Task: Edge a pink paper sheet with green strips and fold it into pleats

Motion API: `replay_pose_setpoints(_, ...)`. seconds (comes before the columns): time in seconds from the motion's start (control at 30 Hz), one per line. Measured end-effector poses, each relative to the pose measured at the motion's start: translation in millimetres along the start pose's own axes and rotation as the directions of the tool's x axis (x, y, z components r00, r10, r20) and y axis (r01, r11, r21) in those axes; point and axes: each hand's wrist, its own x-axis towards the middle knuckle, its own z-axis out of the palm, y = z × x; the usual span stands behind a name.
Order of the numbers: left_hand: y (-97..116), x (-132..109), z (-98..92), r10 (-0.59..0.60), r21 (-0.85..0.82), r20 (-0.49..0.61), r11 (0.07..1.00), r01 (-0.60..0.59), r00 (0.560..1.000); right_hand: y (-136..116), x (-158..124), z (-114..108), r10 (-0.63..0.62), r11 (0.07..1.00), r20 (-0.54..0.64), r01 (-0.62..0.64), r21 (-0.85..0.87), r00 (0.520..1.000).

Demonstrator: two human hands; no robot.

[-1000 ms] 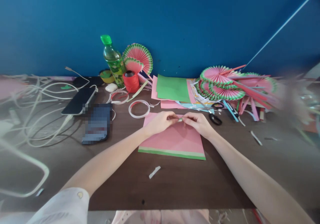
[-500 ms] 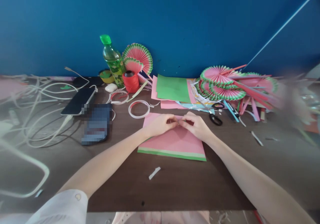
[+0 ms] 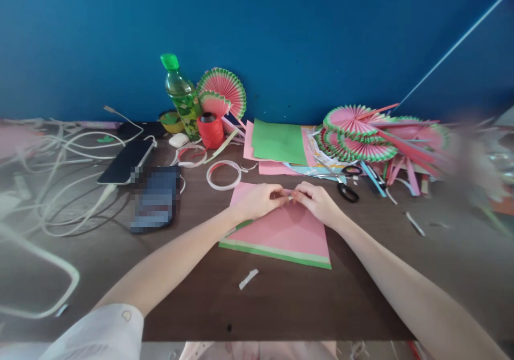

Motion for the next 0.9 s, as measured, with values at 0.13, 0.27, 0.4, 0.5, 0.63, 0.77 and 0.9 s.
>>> replay_pose_setpoints(0.13, -0.4, 0.9, -1.7, -0.007, -0.025, 0.018, 1.000, 0.008, 1.000, -0.3, 0.3, 1.4, 0.002, 1.000, -0.010, -0.002, 0.010, 1.000)
replay_pose_setpoints(0.27, -1.8, 2.0, -2.1, -0.014, -0.041, -0.009, 0.999, 0.013, 1.000, 0.3, -1.1, 2.4, 0.002, 1.000, -0.139, 0.001, 0.016, 0.990)
replay_pose_setpoints(0.4, -3.4, 2.2, -1.1, -0.046, -0.057, -0.080, 0.997, 0.042, 0.996, -3.6, -6.3, 0.1, -0.099, 0.995, -0.378, 0.086, -0.052, 0.920)
replay_pose_setpoints(0.5, -3.6, 1.9, 0.1, -0.048, -0.056, -0.108, 0.998, 0.042, 0.993, -9.0, -9.5, 0.7, -0.236, 0.968, -0.359, 0.187, -0.167, 0.903)
replay_pose_setpoints(0.63, -2.6, 1.2, 1.6, -0.018, -0.053, -0.122, 0.999, 0.011, 0.992, -10.5, -8.1, 6.7, -0.327, 0.934, -0.243, 0.273, -0.230, 0.913)
replay_pose_setpoints(0.77, -1.0, 0.0, 2.1, -0.014, -0.055, -0.133, 0.998, 0.006, 0.991, -6.7, -5.6, 10.5, -0.296, 0.945, -0.245, 0.246, -0.216, 0.923)
replay_pose_setpoints(0.9, -1.0, -1.1, 2.6, -0.002, -0.069, -0.128, 0.998, -0.007, 0.992, -5.0, -5.4, 10.6, -0.280, 0.954, -0.259, 0.237, -0.186, 0.924)
